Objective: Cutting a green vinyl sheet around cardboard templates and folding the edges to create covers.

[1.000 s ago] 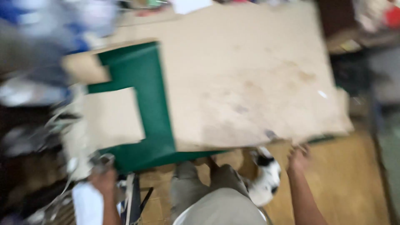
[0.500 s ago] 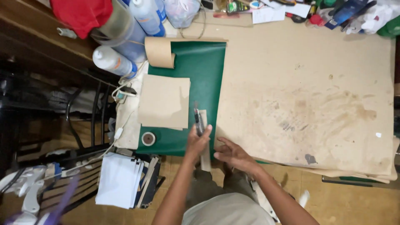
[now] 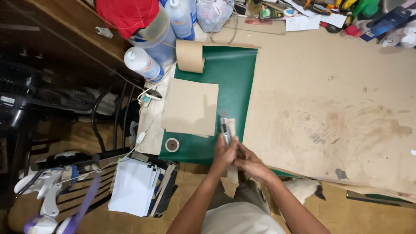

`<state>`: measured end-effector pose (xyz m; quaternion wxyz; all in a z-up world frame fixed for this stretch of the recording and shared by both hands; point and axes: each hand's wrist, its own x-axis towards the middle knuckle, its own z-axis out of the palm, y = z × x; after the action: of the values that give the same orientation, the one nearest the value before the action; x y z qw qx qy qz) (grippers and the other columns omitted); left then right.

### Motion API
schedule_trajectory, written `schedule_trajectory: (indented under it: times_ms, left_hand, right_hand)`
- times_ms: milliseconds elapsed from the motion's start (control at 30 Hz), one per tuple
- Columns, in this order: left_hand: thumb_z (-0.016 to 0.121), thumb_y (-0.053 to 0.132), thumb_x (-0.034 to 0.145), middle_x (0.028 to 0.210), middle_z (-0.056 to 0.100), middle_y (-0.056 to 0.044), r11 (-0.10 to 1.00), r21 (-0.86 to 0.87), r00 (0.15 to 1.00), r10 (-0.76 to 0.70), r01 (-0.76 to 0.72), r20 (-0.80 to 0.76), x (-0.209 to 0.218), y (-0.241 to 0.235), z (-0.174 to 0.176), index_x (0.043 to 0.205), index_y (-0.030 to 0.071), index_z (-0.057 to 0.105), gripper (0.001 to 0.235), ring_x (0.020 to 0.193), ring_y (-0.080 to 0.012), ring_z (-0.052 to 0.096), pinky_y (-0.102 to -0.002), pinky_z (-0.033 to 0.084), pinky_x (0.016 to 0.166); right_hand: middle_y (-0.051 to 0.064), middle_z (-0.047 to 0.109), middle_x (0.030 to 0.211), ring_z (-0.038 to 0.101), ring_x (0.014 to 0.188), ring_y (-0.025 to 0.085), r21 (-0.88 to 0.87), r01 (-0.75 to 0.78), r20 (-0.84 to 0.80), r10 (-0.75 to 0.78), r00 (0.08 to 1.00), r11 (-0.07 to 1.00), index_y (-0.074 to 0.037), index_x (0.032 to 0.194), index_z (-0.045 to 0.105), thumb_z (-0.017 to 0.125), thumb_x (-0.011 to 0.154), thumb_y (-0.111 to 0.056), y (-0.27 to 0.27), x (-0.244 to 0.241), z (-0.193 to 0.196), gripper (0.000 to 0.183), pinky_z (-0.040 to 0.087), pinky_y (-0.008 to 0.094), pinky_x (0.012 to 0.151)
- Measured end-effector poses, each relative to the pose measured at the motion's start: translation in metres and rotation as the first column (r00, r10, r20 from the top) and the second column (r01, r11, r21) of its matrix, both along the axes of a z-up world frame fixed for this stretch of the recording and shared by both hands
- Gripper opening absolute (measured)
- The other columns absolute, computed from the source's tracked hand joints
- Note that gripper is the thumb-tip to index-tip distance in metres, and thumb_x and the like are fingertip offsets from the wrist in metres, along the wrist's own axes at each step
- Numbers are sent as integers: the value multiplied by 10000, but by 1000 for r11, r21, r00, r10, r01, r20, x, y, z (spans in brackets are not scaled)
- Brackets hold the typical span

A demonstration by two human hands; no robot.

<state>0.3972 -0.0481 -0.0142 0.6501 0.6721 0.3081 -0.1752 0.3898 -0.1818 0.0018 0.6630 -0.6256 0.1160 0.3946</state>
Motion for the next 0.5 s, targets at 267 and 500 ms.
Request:
schedule_trajectory:
  times_ms: [267, 500]
  left_hand:
    - [874, 549, 728, 1237, 697, -217, 882, 472, 974, 103, 5, -204, -36, 126, -4, 1286, 92, 676, 749, 1235, -369, 648, -499, 503, 1045]
    - [834, 455, 785, 1318, 648, -296, 818, 564, 983, -9, 112, -183, -136, 195, -114, 1349, 20, 659, 734, 1339, -437, 543, -524, 414, 1152]
  right_hand:
    - [263, 722, 1262, 660, 1195, 435, -469, 213, 205, -129, 970, 857, -65, 1385, 690, 687, 850, -73, -172, -79, -96, 534, 536, 532, 1007]
    - [188, 794, 952, 780, 794, 333, -846, 330, 128, -442, 888, 418, -131, 1130, 812, 729, 891, -220, -321, -211, -156, 269, 653, 436, 653]
